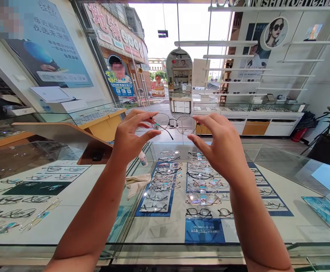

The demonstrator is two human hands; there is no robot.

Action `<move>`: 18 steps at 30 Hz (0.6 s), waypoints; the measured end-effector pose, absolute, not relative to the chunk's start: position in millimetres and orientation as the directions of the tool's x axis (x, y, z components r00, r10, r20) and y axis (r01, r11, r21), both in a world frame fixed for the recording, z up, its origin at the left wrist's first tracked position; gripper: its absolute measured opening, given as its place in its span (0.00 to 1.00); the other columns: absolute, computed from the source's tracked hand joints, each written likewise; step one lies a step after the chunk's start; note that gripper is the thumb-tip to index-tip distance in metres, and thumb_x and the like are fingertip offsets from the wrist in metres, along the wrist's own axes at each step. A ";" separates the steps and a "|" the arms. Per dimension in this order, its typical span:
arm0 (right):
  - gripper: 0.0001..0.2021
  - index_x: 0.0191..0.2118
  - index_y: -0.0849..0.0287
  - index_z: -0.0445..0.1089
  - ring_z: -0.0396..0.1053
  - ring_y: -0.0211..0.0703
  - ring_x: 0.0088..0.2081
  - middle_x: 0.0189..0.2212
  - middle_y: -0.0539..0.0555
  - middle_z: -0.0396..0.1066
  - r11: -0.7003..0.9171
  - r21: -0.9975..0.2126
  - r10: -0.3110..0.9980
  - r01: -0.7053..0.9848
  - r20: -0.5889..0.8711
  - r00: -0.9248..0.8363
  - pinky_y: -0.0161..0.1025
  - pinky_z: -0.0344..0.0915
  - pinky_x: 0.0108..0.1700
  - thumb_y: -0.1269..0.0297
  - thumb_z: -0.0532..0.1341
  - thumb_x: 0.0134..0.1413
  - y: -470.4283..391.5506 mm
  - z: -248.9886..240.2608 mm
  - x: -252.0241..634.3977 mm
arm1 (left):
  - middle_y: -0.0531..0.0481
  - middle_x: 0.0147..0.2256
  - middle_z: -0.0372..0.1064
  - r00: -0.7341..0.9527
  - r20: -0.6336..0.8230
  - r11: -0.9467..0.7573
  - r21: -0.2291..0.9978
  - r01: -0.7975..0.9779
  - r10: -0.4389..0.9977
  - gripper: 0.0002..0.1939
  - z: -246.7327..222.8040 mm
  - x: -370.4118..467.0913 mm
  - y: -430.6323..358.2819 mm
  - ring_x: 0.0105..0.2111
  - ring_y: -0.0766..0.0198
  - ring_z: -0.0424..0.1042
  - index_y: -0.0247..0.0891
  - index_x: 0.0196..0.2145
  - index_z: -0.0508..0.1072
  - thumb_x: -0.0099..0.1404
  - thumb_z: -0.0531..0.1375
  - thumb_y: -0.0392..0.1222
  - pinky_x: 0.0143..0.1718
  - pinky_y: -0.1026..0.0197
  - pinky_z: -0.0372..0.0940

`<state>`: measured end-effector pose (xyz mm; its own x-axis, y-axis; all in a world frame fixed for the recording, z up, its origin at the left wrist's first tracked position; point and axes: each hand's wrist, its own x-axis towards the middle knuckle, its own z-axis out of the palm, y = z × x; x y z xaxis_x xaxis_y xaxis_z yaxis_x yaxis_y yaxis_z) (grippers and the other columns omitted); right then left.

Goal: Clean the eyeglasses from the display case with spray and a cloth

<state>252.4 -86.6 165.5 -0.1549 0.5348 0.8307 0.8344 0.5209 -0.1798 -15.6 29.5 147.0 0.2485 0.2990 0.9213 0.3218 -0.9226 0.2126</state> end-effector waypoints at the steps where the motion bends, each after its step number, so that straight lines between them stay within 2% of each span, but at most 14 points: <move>1: 0.18 0.60 0.48 0.77 0.77 0.61 0.54 0.52 0.59 0.81 0.521 -0.180 0.533 0.835 0.832 -0.153 0.60 0.71 0.57 0.56 0.67 0.68 -86.7 165.5 251.8 | 0.47 0.48 0.78 0.248 0.921 -0.923 0.214 0.320 0.300 0.24 147.0 -15.7 29.8 0.45 0.61 0.79 0.52 0.58 0.81 0.66 0.73 0.57 0.43 0.58 0.77; 5: 0.18 0.61 0.49 0.76 0.77 0.61 0.54 0.52 0.60 0.81 0.521 -0.194 0.535 0.831 0.833 -0.142 0.60 0.71 0.57 0.57 0.66 0.68 -86.2 165.0 250.0 | 0.47 0.48 0.79 0.221 0.916 -0.914 0.259 0.314 0.335 0.25 146.4 -14.8 30.1 0.44 0.61 0.80 0.52 0.58 0.81 0.65 0.74 0.56 0.43 0.59 0.78; 13: 0.19 0.60 0.50 0.77 0.78 0.58 0.49 0.50 0.60 0.81 0.521 -0.219 0.512 0.825 0.853 -0.097 0.58 0.72 0.54 0.54 0.66 0.68 -83.1 162.1 247.7 | 0.44 0.44 0.83 0.080 0.873 -0.862 0.456 0.220 0.482 0.28 142.0 -9.2 30.9 0.41 0.58 0.84 0.44 0.52 0.82 0.58 0.78 0.56 0.40 0.58 0.79; 18: 0.18 0.60 0.50 0.77 0.78 0.58 0.48 0.50 0.59 0.81 0.505 -0.232 0.520 0.832 0.850 -0.078 0.58 0.73 0.54 0.56 0.66 0.68 -85.0 162.0 244.8 | 0.44 0.45 0.83 0.058 0.862 -0.853 0.485 0.194 0.503 0.25 140.7 -6.4 31.4 0.43 0.56 0.84 0.45 0.50 0.82 0.58 0.79 0.55 0.41 0.56 0.79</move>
<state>244.8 -85.0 162.0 -0.0779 0.5203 0.8504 0.8315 0.5045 -0.2324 -6.4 31.4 140.7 0.0580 0.5035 0.8621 0.1942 -0.8527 0.4849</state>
